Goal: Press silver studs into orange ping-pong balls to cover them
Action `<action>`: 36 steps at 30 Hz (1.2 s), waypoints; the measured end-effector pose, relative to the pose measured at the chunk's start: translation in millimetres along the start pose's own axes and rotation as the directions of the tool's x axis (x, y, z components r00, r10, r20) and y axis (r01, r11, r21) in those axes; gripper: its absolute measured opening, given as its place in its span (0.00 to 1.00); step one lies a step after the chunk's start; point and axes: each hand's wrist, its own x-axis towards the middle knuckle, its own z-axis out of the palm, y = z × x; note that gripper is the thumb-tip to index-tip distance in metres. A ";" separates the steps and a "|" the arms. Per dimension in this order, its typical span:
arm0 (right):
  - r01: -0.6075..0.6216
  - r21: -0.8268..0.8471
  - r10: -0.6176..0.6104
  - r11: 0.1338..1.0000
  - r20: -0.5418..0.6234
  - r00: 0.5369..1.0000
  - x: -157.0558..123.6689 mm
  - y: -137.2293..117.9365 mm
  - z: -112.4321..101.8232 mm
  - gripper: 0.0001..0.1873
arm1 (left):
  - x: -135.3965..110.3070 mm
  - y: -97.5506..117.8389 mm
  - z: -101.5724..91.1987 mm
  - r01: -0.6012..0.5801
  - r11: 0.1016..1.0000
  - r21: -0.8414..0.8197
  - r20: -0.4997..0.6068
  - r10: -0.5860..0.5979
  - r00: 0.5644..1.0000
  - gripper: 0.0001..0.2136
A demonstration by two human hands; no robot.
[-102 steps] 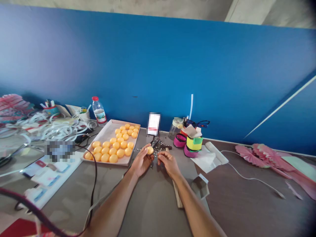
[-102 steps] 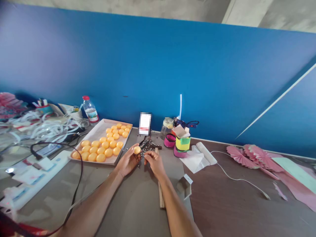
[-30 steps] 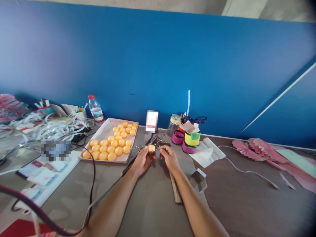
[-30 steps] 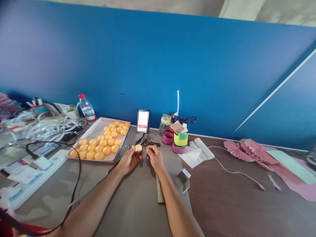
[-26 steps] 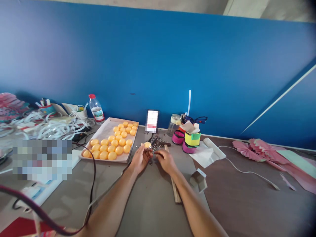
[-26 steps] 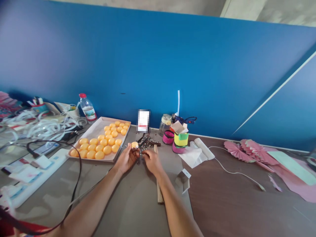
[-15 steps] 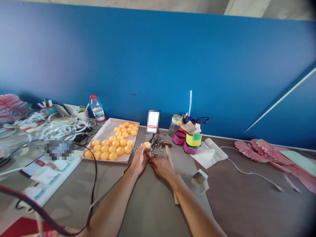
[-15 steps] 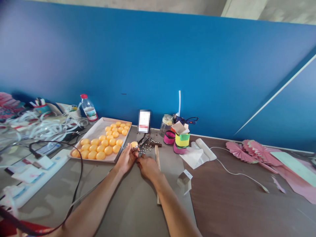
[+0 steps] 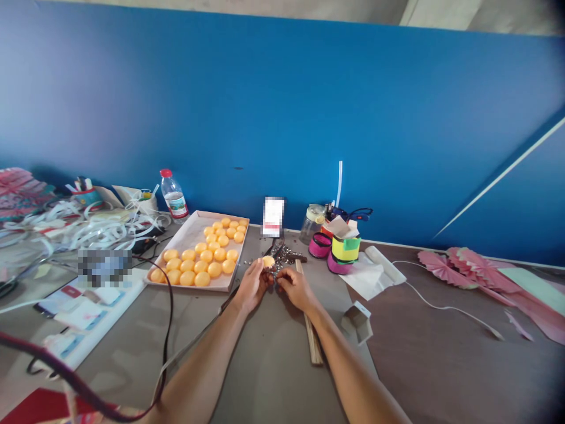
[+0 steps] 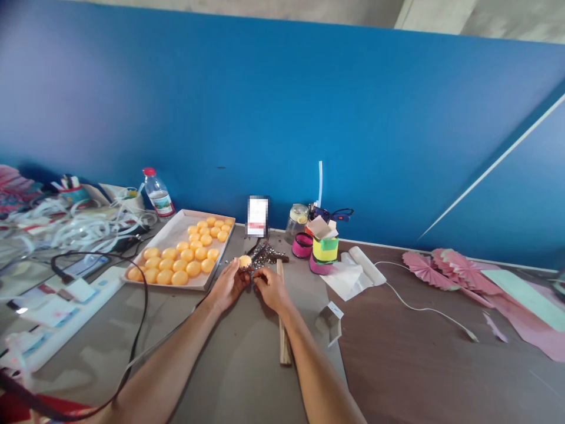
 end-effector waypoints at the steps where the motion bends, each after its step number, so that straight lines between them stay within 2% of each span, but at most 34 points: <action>1: 0.023 -0.028 -0.023 0.999 -0.013 1.000 -0.3 -0.6 0.6 0.02 | -0.1 0.0 -0.1 0.001 1.000 -0.002 -0.006 -0.001 1.000 0.17; 4: 0.098 -0.105 -0.107 0.990 -0.085 0.991 -0.7 -2.8 0.3 0.02 | 0.0 0.6 -0.3 0.003 1.000 0.000 -0.024 -0.003 1.000 0.16; 6: 0.098 -0.089 -0.108 0.991 -0.117 0.987 -0.2 -3.8 -1.5 0.00 | 0.1 0.5 -0.1 0.000 1.000 0.013 -0.027 0.000 1.000 0.16; 10: 0.043 0.099 -0.029 0.994 -0.135 0.990 1.8 -4.4 -5.0 0.04 | -0.3 -0.7 0.9 0.007 0.999 0.032 -0.024 -0.006 1.000 0.16; 16: 0.019 0.368 0.047 0.930 -0.170 0.984 5.6 -1.7 -6.5 0.11 | -1.7 -1.6 1.1 0.024 0.999 0.047 0.004 -0.024 1.000 0.16; 23: 0.030 0.423 0.045 0.905 -0.166 0.985 9.0 4.1 -5.8 0.11 | -1.9 -0.9 1.4 0.063 0.997 0.037 0.053 -0.065 0.996 0.16; 28: 0.017 0.568 0.097 0.823 -0.170 0.981 7.3 -4.3 -3.7 0.11 | -3.1 -0.2 3.9 0.071 0.997 0.040 0.067 -0.074 0.995 0.15; 31: -0.004 0.619 0.104 0.785 -0.126 0.987 5.2 -9.9 -3.3 0.11 | -3.2 -0.4 4.2 0.080 0.996 0.036 0.072 -0.082 0.994 0.15; 36: -0.124 0.695 0.158 0.708 0.016 0.987 2.9 -13.4 -7.9 0.13 | -1.9 -0.8 1.8 0.103 0.994 0.035 0.087 -0.106 0.991 0.16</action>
